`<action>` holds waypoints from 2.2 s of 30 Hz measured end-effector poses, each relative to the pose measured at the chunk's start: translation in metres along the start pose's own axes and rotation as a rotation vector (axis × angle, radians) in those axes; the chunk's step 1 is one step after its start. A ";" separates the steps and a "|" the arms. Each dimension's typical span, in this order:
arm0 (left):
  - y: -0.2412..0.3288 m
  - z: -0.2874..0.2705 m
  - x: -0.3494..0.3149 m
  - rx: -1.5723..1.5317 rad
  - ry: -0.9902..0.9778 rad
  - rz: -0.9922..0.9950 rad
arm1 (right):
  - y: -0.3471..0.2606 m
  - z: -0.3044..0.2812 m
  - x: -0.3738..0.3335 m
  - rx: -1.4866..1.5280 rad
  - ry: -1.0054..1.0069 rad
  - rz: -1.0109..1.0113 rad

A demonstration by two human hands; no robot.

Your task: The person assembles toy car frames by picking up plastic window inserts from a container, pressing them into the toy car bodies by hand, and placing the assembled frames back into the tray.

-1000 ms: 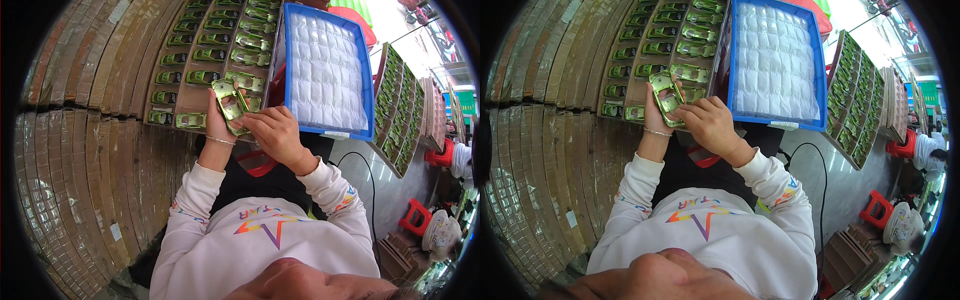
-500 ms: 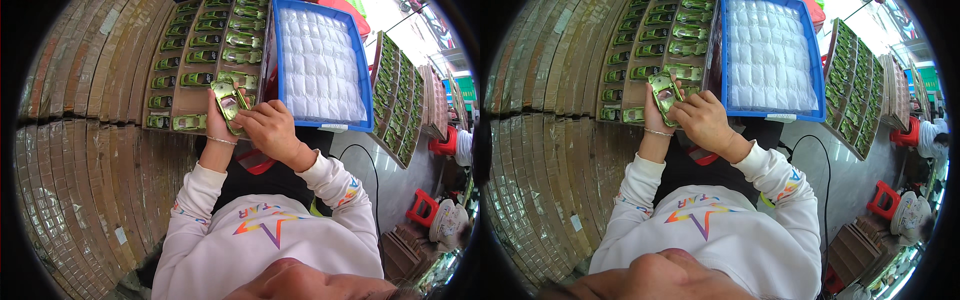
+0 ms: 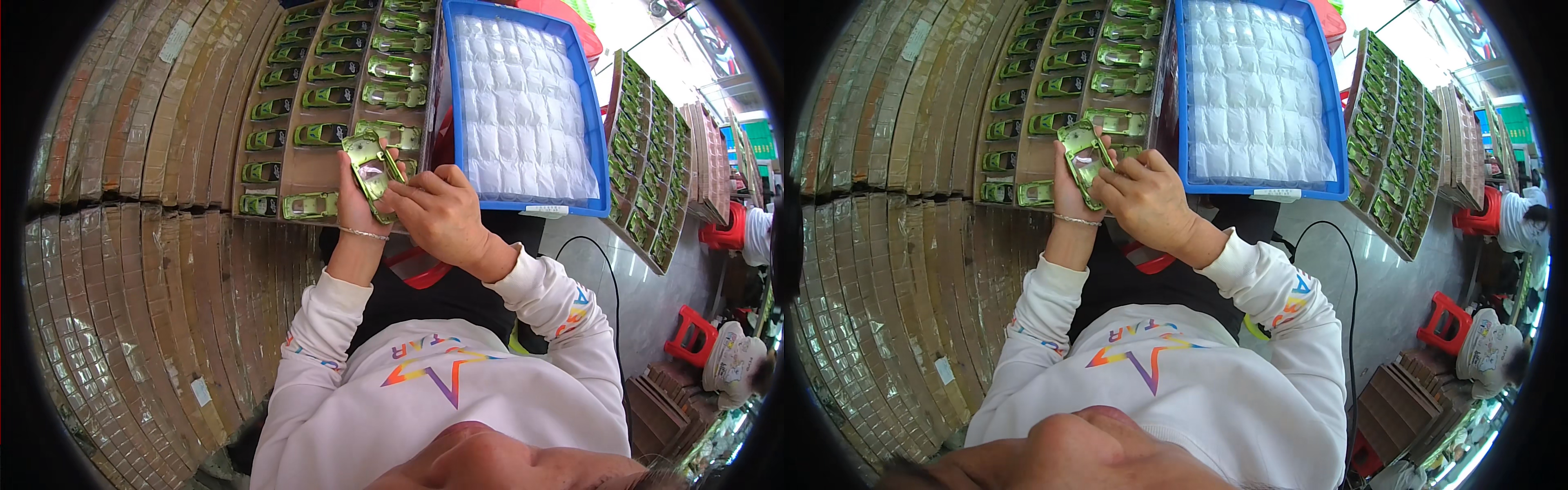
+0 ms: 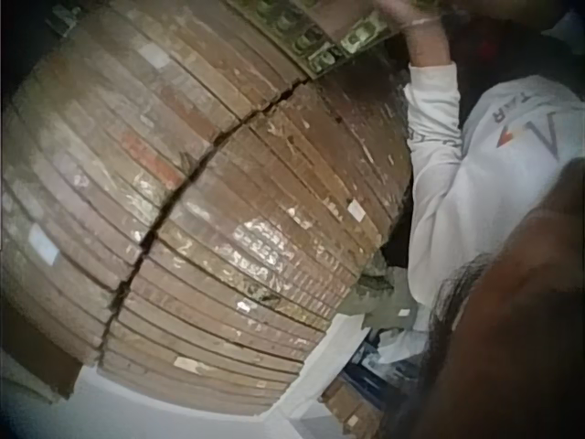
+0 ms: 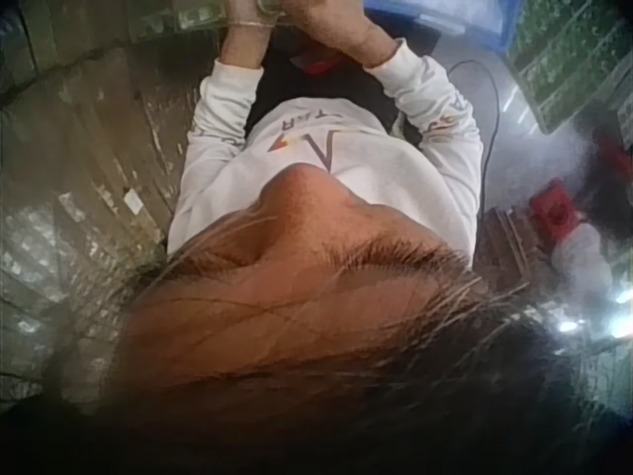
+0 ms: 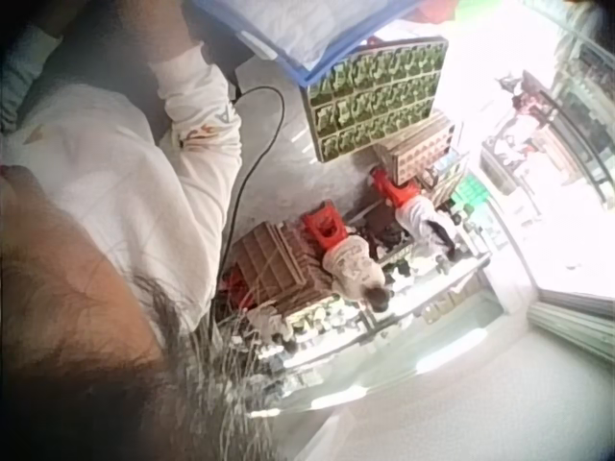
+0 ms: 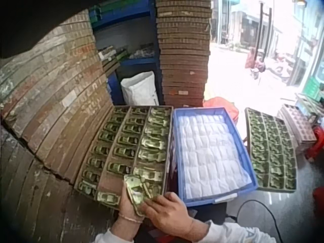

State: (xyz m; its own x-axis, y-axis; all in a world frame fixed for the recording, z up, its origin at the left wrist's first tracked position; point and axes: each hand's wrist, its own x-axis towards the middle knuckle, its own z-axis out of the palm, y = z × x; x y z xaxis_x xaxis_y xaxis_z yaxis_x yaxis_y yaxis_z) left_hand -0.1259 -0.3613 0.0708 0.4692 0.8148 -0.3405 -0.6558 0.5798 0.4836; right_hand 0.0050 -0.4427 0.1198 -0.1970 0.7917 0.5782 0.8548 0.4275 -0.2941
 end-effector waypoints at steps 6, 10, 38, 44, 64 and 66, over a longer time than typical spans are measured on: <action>-0.005 0.003 0.003 -0.011 0.057 0.017 | 0.002 -0.001 0.005 -0.030 -0.021 -0.012; -0.003 -0.003 0.005 -0.013 -0.046 0.020 | 0.008 0.006 0.008 -0.036 -0.059 -0.040; 0.005 -0.025 0.017 0.133 0.001 -0.053 | 0.015 0.020 0.015 -0.069 -0.446 -0.173; 0.024 -0.016 0.013 0.479 0.078 -0.126 | 0.021 0.017 0.001 0.087 -0.342 -0.008; 0.032 -0.068 0.022 1.235 0.094 0.197 | 0.017 0.084 -0.015 1.016 -0.154 0.950; 0.038 -0.064 0.019 1.238 0.116 0.225 | 0.007 0.090 -0.012 0.973 -0.042 0.829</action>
State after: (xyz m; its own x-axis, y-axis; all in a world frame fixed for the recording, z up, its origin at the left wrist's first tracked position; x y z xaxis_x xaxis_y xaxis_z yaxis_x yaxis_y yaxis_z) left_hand -0.1797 -0.3241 0.0310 0.3239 0.9266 -0.1910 0.3071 0.0880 0.9476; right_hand -0.0302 -0.4099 0.0420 0.1942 0.9789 -0.0638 0.0300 -0.0709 -0.9970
